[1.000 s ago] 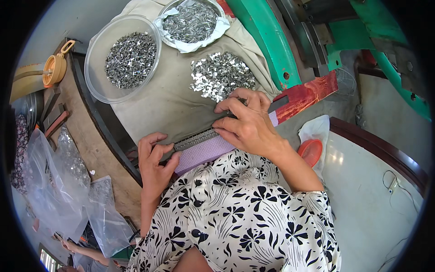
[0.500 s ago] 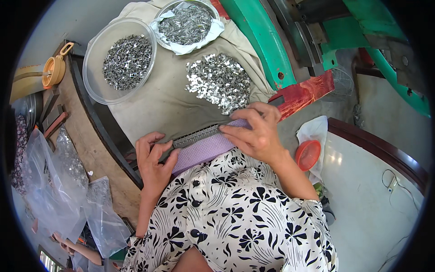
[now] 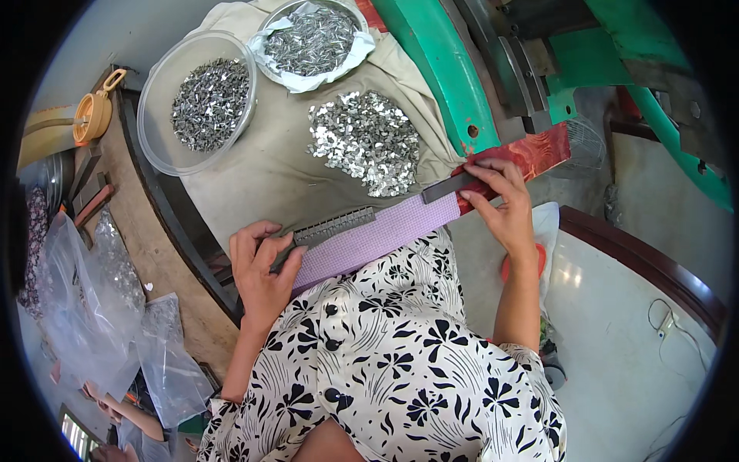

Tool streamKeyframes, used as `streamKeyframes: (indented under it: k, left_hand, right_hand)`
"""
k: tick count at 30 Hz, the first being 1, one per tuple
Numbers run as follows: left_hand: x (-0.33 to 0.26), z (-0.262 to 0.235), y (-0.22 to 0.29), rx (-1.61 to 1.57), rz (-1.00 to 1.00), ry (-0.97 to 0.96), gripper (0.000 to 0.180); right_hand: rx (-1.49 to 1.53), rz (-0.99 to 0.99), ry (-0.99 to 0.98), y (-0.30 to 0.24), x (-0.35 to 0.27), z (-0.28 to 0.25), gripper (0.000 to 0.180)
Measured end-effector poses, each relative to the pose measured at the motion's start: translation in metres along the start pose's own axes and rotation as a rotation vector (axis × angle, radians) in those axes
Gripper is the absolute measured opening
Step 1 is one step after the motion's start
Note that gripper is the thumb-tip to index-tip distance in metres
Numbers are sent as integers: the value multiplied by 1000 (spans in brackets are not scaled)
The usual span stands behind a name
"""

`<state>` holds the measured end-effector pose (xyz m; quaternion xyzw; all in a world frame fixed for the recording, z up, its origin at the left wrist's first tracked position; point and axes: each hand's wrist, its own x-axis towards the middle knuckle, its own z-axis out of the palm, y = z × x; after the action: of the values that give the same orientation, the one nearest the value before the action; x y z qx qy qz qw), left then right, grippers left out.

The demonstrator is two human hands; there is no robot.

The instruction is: Assembling and pressing small metal parts onto a strip using a manual press.

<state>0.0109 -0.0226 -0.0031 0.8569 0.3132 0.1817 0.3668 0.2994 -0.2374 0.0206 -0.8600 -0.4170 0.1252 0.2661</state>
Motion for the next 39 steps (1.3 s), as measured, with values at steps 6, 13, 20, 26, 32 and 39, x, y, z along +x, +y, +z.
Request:
streamKeyframes:
  k: [6,13,20,26,32,39]
  left_hand:
    - [3,-7,6,-30,-37,-96,35]
    - [-1,-12,5,-221,-132,-50,29]
    - [4,-9,10,-190,-196,-23,10]
    - [11,-8,16,-121,-207,-71,14]
    - [13,-8,19,-66,-216,-96,16]
    - [13,-8,21,-62,-228,-140,17]
  right_hand:
    - [17,32,-47,5,-7,-2,33]
    - [240,16,-33,-31,-18,-3,34]
    - [169,-215,-121,-90,15,40,32]
    - [116,-356,-173,-103,25,57,29]
    - [106,-378,-209,-108,27,60,29]
    - [101,-362,-232,-106,23,57,29]
